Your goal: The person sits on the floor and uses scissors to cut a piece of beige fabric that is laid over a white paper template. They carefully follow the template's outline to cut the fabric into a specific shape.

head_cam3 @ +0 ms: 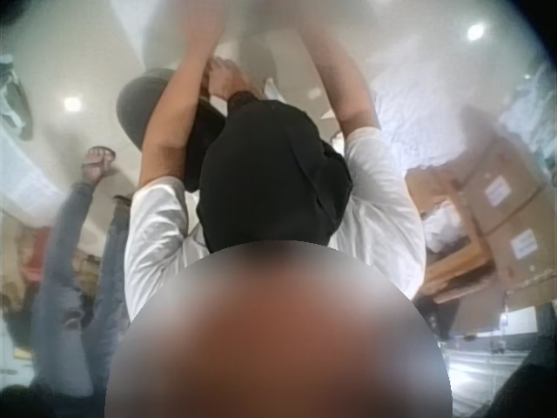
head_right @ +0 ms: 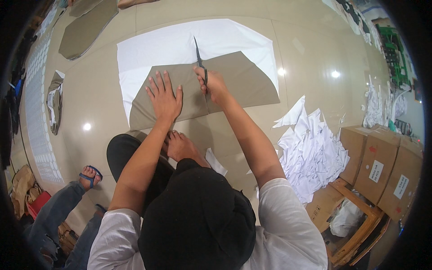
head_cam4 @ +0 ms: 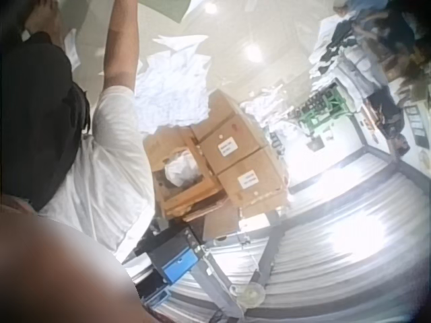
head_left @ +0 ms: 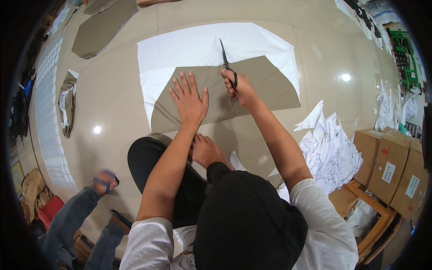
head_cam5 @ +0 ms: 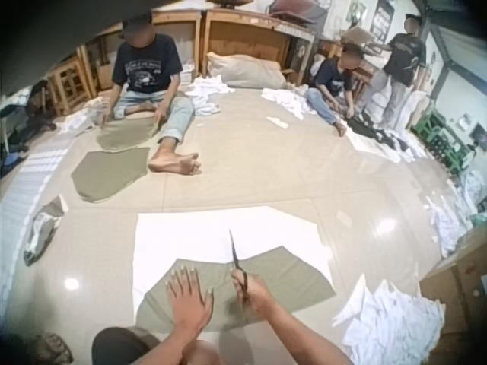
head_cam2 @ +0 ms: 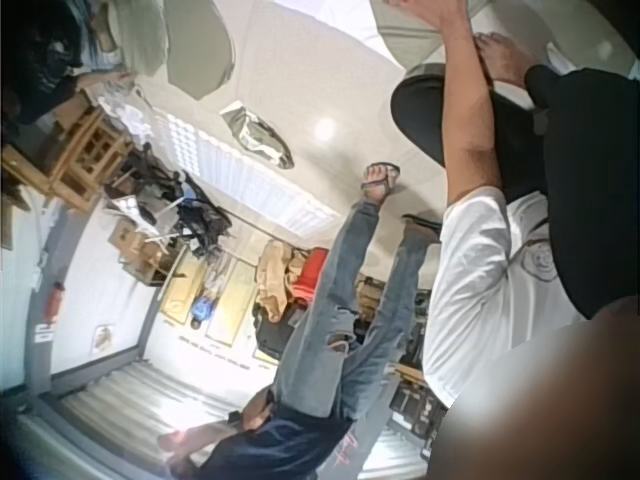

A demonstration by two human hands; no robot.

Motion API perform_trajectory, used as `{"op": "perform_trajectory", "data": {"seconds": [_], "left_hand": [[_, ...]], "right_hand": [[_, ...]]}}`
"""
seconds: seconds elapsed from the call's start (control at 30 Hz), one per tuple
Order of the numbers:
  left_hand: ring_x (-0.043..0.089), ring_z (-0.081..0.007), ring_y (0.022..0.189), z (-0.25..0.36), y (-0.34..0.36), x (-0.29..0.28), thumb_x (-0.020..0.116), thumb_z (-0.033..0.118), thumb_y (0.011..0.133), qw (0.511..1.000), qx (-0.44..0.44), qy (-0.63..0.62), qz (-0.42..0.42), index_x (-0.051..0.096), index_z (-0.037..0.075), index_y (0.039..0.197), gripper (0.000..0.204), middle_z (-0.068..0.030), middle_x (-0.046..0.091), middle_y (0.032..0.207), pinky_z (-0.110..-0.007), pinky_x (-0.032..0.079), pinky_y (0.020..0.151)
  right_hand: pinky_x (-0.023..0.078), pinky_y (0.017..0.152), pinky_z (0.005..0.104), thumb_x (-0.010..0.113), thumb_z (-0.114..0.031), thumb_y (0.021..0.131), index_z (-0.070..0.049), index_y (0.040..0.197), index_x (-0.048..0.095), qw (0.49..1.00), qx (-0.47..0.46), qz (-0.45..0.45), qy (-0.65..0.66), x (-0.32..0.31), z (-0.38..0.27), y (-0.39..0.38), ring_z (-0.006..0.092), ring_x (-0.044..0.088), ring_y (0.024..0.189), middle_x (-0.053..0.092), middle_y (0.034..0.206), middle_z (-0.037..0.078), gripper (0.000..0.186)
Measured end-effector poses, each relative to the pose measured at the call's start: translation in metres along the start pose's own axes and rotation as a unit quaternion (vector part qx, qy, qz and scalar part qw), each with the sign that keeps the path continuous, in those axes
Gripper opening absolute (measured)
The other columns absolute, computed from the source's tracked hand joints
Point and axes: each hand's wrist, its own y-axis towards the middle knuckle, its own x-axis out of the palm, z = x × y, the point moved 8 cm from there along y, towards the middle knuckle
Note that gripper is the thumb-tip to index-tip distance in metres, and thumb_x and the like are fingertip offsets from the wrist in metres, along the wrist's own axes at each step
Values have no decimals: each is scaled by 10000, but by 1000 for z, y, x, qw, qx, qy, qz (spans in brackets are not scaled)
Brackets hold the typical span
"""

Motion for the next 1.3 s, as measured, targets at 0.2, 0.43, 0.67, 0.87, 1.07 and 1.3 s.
{"op": "perform_trajectory", "data": {"seconds": [0.2, 0.43, 0.67, 0.87, 1.07, 1.3], "left_hand": [[55, -479, 1713, -1, 0, 0, 436, 535, 1137, 1000, -2, -3, -2, 213, 86, 1794, 826, -210, 138, 1865, -662, 35, 1362], [61, -482, 1712, -1, -1, 0, 443, 533, 1133, 1000, 1, -10, 7, 231, 81, 1789, 824, -219, 152, 1860, -666, 39, 1361], [110, -504, 1699, -3, -3, -5, 461, 529, 1131, 999, 13, -28, 40, 291, 64, 1768, 806, -252, 223, 1834, -684, 63, 1348], [128, -508, 1695, -1, -1, -5, 466, 532, 1131, 998, 9, -36, 42, 295, 65, 1767, 807, -249, 240, 1829, -690, 69, 1345], [123, -494, 1699, -4, -2, -1, 477, 537, 1128, 999, 11, -31, 43, 295, 82, 1771, 808, -226, 219, 1842, -690, 63, 1346], [147, -491, 1695, -47, 27, -5, 496, 548, 1123, 997, 48, 4, 57, 290, 121, 1778, 808, -195, 230, 1846, -705, 101, 1338]], "right_hand": [[400, 518, 297, 877, -461, 903, -139, 836, 626, 1000, -1, -10, -18, 3, 0, 9, 103, 510, 541, 572, 677, -23, 414], [411, 507, 298, 899, -450, 877, -136, 788, 625, 1000, 13, -15, 22, 10, -33, 48, 110, 517, 534, 589, 685, -15, 426], [416, 493, 306, 931, -395, 848, -119, 810, 643, 1000, 2, -15, -4, 12, -35, 60, 112, 515, 545, 597, 704, -6, 401], [444, 518, 292, 918, -296, 888, -95, 832, 672, 998, -32, -44, 40, 23, -79, 99, 98, 522, 560, 598, 708, -11, 323], [471, 572, 288, 928, -332, 905, -49, 935, 683, 988, -109, -55, 97, 16, -111, 104, 126, 558, 618, 624, 774, 15, 375], [477, 515, 338, 940, -419, 885, 24, 915, 720, 926, -219, 276, -138, -93, -84, 11, 150, 548, 513, 652, 714, 48, 496]]}}
